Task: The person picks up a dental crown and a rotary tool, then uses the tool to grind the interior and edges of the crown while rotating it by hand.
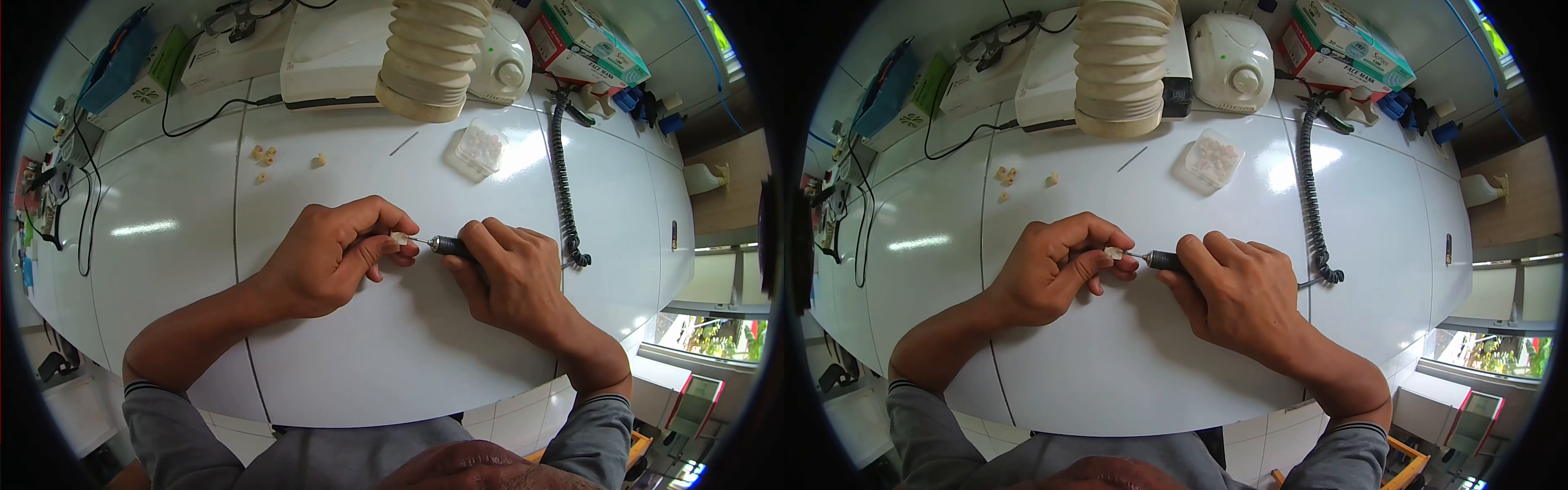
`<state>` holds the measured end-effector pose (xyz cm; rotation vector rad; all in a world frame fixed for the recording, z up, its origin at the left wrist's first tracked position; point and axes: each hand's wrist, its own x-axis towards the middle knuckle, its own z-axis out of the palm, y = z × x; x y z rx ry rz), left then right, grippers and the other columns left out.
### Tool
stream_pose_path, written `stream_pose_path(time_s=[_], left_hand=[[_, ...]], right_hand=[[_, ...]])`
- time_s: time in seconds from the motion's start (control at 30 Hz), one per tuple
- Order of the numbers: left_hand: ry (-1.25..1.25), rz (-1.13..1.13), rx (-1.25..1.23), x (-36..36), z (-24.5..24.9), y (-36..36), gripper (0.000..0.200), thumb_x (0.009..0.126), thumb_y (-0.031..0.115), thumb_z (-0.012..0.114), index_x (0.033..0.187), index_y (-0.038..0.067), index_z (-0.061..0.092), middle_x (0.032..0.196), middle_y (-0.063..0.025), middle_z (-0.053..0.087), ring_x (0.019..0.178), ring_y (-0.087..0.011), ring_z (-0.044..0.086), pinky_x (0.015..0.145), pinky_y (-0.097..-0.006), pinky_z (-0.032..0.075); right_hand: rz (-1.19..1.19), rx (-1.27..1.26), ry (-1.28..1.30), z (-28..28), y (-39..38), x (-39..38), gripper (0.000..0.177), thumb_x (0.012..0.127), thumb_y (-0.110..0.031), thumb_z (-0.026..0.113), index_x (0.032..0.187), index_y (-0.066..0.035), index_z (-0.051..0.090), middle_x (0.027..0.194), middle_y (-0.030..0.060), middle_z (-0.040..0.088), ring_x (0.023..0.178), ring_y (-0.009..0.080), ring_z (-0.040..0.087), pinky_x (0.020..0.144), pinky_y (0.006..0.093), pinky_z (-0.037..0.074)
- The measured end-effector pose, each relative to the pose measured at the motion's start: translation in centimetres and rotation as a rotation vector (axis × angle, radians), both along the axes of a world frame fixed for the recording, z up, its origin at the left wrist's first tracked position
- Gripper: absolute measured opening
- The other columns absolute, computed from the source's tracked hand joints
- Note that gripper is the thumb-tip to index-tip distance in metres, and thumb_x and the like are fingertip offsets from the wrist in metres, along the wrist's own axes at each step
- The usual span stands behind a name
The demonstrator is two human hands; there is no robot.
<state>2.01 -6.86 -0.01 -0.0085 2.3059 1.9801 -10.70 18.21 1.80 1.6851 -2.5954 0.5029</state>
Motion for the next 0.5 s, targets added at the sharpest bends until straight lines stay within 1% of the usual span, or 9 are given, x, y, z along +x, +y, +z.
stream_pose_path(time_s=[0.17, 0.5], left_hand=[[-0.031, -0.023, -0.03, -0.07, 0.41, -0.17, 0.022, 0.118, 0.003, 0.055, 0.135, -0.004, 0.068, 0.115, -0.013, 0.085, 0.111, -0.0158, 0.082, 0.082, -0.0287, 0.064], [-0.025, -0.01, -0.035, -0.05, 0.35, -0.04, 0.022, 0.118, 0.002, 0.055, 0.133, -0.004, 0.069, 0.113, -0.0121, 0.086, 0.107, -0.0152, 0.082, 0.083, -0.0291, 0.065]], right_hand=[[0.013, 0.013, 0.009, 0.22, -0.1, 0.01, 0.028, 0.103, -0.033, 0.082, 0.098, -0.01, 0.067, 0.075, 0.0033, 0.058, 0.057, 0.0256, 0.063, 0.054, 0.0404, 0.049], [0.019, 0.014, -0.007, 0.31, -0.05, -0.04, 0.028, 0.103, -0.033, 0.082, 0.099, -0.01, 0.068, 0.074, 0.0034, 0.059, 0.057, 0.0257, 0.064, 0.054, 0.0403, 0.05]])
